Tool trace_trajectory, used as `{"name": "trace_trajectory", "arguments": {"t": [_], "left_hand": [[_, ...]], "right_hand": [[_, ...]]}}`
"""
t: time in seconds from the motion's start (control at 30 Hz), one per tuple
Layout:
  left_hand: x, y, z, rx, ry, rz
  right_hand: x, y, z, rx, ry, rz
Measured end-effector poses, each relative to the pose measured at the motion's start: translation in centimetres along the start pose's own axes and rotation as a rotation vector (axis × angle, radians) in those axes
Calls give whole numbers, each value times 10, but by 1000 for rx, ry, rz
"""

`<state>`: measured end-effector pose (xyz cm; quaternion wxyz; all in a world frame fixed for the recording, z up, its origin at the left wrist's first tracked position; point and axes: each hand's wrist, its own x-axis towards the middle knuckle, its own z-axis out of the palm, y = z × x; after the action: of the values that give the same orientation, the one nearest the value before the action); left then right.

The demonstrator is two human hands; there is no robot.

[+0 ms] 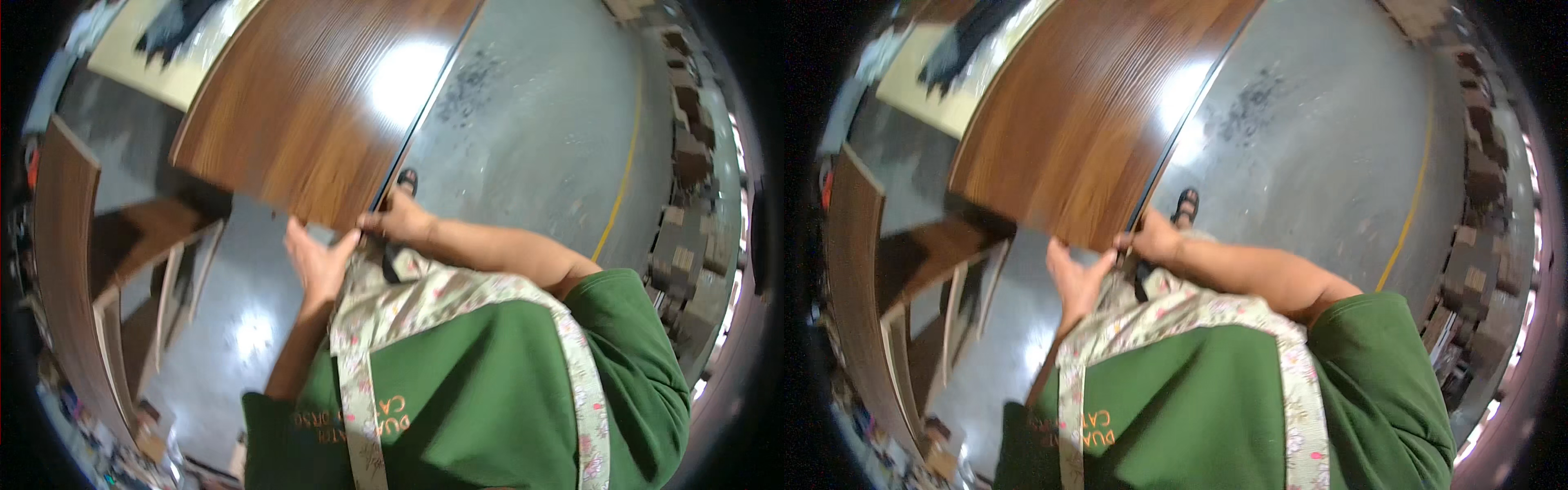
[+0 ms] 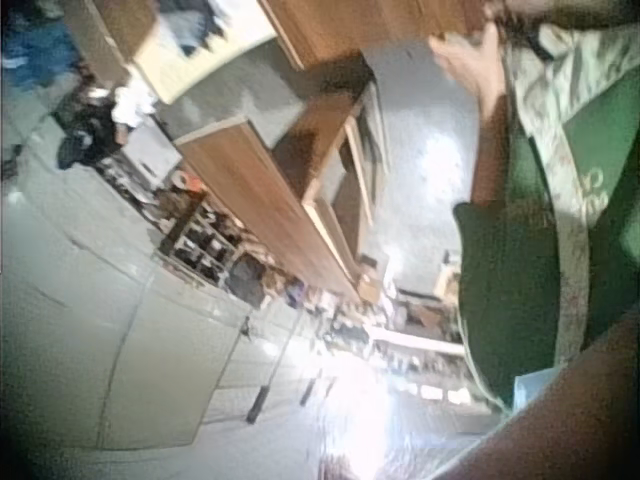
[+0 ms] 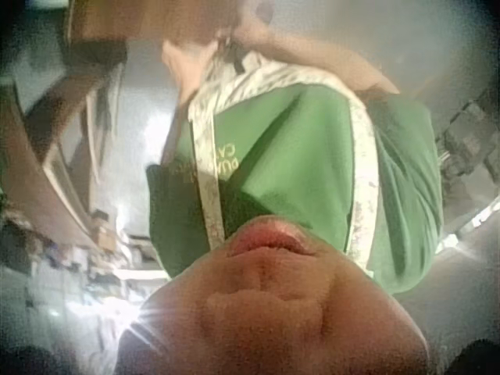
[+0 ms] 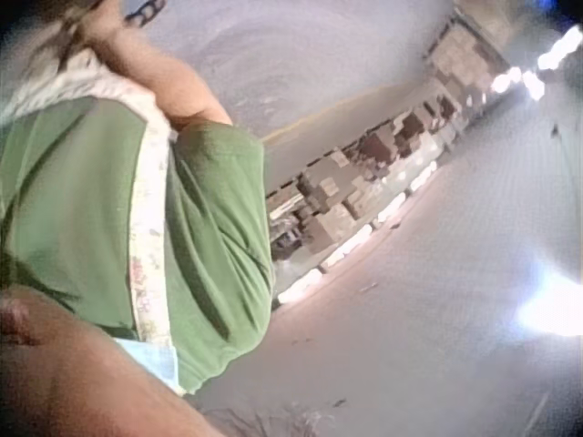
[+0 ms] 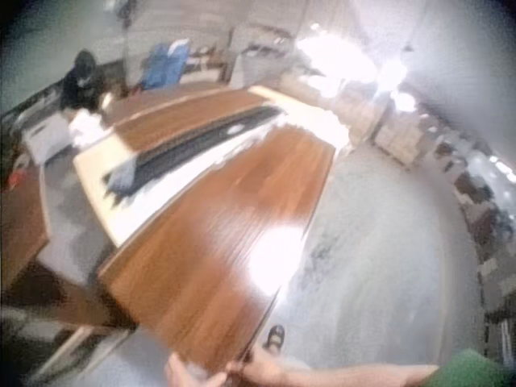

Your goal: The recorder is applying a flexible edge trim or band to a wooden furniture panel and then cleaning the surface with a cloth.

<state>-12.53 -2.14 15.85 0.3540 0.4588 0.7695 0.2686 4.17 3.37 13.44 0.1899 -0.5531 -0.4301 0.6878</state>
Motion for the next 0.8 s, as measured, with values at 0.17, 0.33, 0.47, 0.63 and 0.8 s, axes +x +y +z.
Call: {"name": "trace_trajectory", "arguments": {"t": [0.17, 0.33, 0.47, 0.63, 0.8], "left_hand": [[-16, 29, -8, 271, 166, 334], [-8, 17, -2, 471, 43, 513], [10, 46, 12, 807, -160, 701], [60, 102, 86, 761, -208, 771], [134, 176, 160, 877, -153, 804]], "right_hand": [[-1, -4, 13, -209, 138, 97], [-6, -15, 9, -352, 64, 88], [9, 11, -36, -211, -201, 23], [17, 16, -149, -400, 25, -47], [10, 69, -297, -439, 324, 124]]}}
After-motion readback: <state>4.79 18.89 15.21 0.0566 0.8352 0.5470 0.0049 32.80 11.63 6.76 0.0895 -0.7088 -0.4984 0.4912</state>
